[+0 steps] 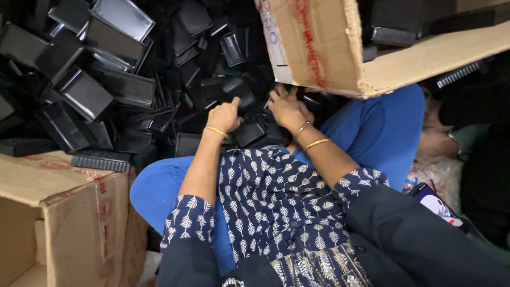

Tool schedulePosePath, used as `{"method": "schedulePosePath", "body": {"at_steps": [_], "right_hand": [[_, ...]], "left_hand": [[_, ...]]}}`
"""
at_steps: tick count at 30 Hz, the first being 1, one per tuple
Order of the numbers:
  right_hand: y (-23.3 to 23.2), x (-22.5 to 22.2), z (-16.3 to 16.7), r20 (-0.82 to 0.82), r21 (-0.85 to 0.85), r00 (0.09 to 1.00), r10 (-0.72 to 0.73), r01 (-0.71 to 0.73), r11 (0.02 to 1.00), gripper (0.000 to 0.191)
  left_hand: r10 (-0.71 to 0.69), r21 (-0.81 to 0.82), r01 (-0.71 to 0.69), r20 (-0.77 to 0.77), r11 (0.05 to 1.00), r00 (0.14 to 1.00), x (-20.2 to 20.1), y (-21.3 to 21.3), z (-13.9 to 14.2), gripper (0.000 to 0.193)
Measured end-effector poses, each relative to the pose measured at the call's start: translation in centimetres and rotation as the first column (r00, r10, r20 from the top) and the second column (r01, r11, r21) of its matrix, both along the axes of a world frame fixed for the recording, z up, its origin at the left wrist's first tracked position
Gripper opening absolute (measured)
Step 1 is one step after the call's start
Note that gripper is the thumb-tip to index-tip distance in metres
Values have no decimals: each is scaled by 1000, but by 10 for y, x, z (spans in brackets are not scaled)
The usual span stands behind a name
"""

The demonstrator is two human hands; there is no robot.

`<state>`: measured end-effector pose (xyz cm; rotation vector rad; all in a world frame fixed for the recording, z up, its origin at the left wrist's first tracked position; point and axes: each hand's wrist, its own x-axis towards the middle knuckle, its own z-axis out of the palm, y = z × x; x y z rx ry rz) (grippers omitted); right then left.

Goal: The person sits on the floor among a large pile of black plastic boxes and sorts them, fitting lids onto bases and stacking matched pairs. The person places the stacked boxes into cardboard cartons beside them, occasionally tossing boxes into the cartons.

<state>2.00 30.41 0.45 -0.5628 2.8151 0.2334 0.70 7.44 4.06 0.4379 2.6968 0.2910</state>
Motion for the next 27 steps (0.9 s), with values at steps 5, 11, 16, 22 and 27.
{"method": "schedulePosePath", "body": {"at_steps": [5, 11, 16, 22, 27], "right_hand": [[2, -6, -5, -98, -1, 995, -35, 35, 999, 41], [5, -5, -1, -207, -168, 978, 19, -54, 984, 39], [2, -9, 0, -27, -349, 976, -215, 192, 917, 44], [0, -5, 25, -47, -214, 991, -128, 115, 970, 41], [-9, -2, 60, -34, -261, 993, -115, 102, 960, 64]], "left_hand": [[-5, 155, 47, -261, 987, 965, 2, 0, 15, 37], [281, 326, -145, -423, 934, 862, 0, -5, 52, 38], [401, 442, -133, -597, 887, 694, -5, -19, 52, 37], [-31, 25, 32, -61, 999, 998, 6, -3, -1, 49], [-62, 0, 62, 49, 998, 997, 10, 2, -16, 61]]}}
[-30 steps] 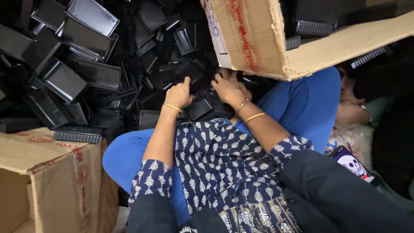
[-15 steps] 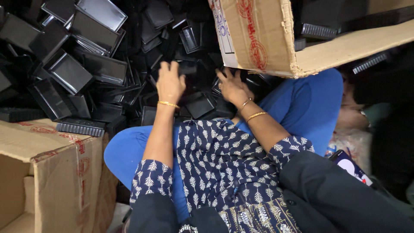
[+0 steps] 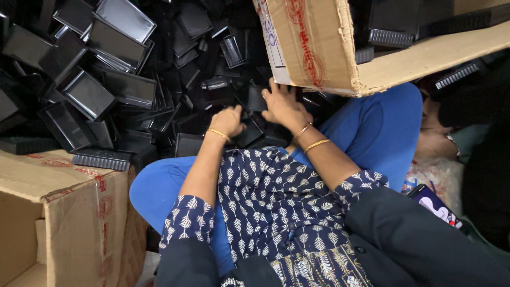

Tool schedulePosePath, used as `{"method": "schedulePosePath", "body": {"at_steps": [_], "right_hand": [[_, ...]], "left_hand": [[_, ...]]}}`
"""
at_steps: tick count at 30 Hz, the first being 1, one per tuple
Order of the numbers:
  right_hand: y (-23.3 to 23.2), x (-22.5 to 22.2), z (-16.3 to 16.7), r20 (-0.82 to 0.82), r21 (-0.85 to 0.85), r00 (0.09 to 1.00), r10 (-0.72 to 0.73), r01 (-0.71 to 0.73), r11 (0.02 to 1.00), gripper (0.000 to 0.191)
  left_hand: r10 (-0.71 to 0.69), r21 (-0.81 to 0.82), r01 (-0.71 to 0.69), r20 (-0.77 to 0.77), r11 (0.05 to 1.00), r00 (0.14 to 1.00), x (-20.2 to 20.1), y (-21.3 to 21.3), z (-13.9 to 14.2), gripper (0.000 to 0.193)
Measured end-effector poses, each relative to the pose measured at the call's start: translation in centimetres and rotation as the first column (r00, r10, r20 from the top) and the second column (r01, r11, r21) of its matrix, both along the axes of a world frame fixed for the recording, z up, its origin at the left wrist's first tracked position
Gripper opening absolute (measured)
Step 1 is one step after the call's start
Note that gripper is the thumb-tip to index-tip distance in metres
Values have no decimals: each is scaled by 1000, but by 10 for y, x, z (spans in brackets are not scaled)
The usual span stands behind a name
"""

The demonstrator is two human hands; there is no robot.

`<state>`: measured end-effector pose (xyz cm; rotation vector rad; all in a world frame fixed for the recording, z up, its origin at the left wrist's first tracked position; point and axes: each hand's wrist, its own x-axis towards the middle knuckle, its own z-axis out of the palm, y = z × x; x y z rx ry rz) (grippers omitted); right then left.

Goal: The person sits on the floor among a large pile of black plastic boxes and sorts them, fitting lids onto bases and stacking matched pairs. The person places the stacked boxes into cardboard cartons beside them, occasionally tossing boxes into the cartons.

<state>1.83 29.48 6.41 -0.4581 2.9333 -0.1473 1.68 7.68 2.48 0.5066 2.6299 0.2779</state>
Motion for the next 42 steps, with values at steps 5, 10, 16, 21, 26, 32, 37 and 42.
{"method": "schedulePosePath", "body": {"at_steps": [5, 10, 16, 21, 26, 32, 37, 42], "right_hand": [[-9, -6, 6, 251, -297, 955, -155, 229, 927, 79], [-10, -6, 7, 34, -434, 985, -171, 169, 885, 80], [-7, -5, 16, -57, -547, 977, -204, 140, 825, 76], [-7, -5, 14, -111, -559, 975, -191, 98, 823, 74], [-7, -5, 14, -98, -566, 974, -202, 113, 817, 72], [-8, -3, 19, -54, -579, 980, -193, 127, 805, 63], [-8, -2, 19, -60, -597, 977, -203, 128, 792, 62], [-8, -3, 17, -68, -600, 979, -192, 114, 792, 62]], "left_hand": [[75, 173, -39, -208, 984, 975, -3, 2, 16, 78], [106, 180, -60, -255, 982, 961, -6, 1, 22, 93], [136, 66, -122, -272, 990, 953, -18, -8, 9, 102], [193, -111, -215, -177, 970, 965, -26, -22, 0, 98], [179, -127, -226, -304, 966, 936, -30, -26, -3, 70], [145, -146, -247, -497, 958, 856, -34, -26, 2, 25], [327, 51, -365, -572, 929, 752, -38, -32, 12, 25], [245, 31, -251, -372, 967, 895, -35, -24, 9, 23]]}}
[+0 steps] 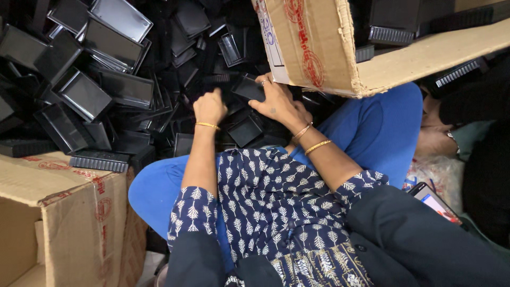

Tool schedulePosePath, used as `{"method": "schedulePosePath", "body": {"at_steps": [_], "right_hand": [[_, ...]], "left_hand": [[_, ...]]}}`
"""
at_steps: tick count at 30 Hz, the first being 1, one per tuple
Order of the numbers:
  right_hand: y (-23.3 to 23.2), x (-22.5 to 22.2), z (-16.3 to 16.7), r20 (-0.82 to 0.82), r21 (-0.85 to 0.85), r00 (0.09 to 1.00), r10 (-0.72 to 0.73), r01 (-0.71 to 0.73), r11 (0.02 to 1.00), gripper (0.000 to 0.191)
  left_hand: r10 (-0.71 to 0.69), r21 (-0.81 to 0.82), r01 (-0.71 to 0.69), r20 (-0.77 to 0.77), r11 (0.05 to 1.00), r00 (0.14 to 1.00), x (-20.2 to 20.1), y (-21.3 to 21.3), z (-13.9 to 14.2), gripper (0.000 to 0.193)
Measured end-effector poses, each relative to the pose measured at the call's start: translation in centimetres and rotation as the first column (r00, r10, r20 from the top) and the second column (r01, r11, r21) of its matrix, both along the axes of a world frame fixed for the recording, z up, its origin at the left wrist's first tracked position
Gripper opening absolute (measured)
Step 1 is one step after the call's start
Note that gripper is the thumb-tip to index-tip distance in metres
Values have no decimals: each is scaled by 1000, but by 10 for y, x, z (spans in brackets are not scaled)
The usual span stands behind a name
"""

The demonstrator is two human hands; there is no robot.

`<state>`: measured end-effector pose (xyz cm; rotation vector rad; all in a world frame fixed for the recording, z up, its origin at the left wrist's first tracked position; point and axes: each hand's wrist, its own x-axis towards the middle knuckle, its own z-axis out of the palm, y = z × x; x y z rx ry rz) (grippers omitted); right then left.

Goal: The person sits on the floor among a large pile of black plastic boxes and sorts them, fitting lids onto bases and stacking matched pairs. The person places the stacked boxes into cardboard cartons beside them, occasionally tossing boxes into the cartons.

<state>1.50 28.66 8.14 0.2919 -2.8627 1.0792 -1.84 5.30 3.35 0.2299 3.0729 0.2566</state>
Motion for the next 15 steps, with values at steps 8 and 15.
{"method": "schedulePosePath", "body": {"at_steps": [8, 15], "right_hand": [[-2, -1, -2, -22, 16, 999, 25, -25, 1000, 62], [-3, 2, 0, 11, -5, 998, 61, -61, 998, 60]], "left_hand": [[-67, -157, 88, 137, 984, 988, 5, 5, -13, 46], [-12, -63, -2, -210, 998, 978, 1, 0, 5, 48]]}}
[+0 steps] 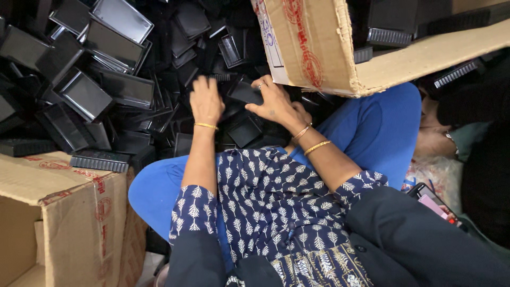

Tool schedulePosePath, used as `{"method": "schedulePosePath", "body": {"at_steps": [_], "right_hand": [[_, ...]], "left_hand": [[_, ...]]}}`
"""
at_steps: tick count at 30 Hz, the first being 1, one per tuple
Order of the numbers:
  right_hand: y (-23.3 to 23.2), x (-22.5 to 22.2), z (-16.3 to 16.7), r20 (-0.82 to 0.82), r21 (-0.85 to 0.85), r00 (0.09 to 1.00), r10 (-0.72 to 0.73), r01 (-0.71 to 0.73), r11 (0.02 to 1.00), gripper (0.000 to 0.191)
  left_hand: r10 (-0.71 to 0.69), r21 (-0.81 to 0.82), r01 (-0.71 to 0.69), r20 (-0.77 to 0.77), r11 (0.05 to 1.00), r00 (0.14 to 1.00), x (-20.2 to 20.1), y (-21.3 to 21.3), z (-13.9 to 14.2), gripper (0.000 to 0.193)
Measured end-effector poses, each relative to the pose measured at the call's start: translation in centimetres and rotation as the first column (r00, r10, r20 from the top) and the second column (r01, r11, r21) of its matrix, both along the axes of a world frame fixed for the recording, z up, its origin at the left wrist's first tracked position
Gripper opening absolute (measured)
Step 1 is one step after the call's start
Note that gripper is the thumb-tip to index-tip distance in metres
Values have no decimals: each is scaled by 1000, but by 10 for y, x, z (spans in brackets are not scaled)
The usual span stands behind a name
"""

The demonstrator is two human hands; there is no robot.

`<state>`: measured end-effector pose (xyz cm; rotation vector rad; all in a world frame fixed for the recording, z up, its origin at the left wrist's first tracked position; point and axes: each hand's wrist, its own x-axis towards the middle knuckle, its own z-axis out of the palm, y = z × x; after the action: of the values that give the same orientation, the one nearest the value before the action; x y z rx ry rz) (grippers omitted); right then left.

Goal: The person sits on the floor among a large pile of black plastic boxes and sorts them, fitting lids onto bases and stacking matched pairs. The person places the stacked boxes into cardboard cartons beside them, occasionally tossing boxes into the cartons.

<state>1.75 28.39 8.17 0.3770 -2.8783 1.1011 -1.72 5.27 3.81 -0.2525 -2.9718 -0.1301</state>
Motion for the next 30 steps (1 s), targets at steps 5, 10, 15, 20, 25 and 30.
{"method": "schedulePosePath", "body": {"at_steps": [5, 10, 15, 20, 25, 30], "right_hand": [[0, 1, 0, -15, -6, 1000, 16, -17, 1000, 59], [1, 0, -1, -75, -35, 997, 27, -29, 999, 61], [1, 1, 1, -89, -47, 995, 42, -47, 998, 62], [-2, 1, 5, -105, -65, 994, 33, -40, 997, 65], [-2, 1, 8, -86, -70, 995, 40, -46, 996, 68], [-2, 1, 9, -134, -123, 988, 74, -90, 988, 74]], "left_hand": [[-124, 83, 139, -158, 987, 980, 4, 1, 16, 98], [-69, -46, 74, 92, 996, 993, 1, -2, -3, 80], [-97, -71, 96, -18, 993, 995, -2, -11, -16, 48], [-10, 86, 29, -220, 996, 975, -4, -5, 9, 34], [111, 420, 64, -381, 905, 918, -4, -7, 49, 30], [34, 752, 87, -144, 654, 989, -2, -9, 65, 38]]}}
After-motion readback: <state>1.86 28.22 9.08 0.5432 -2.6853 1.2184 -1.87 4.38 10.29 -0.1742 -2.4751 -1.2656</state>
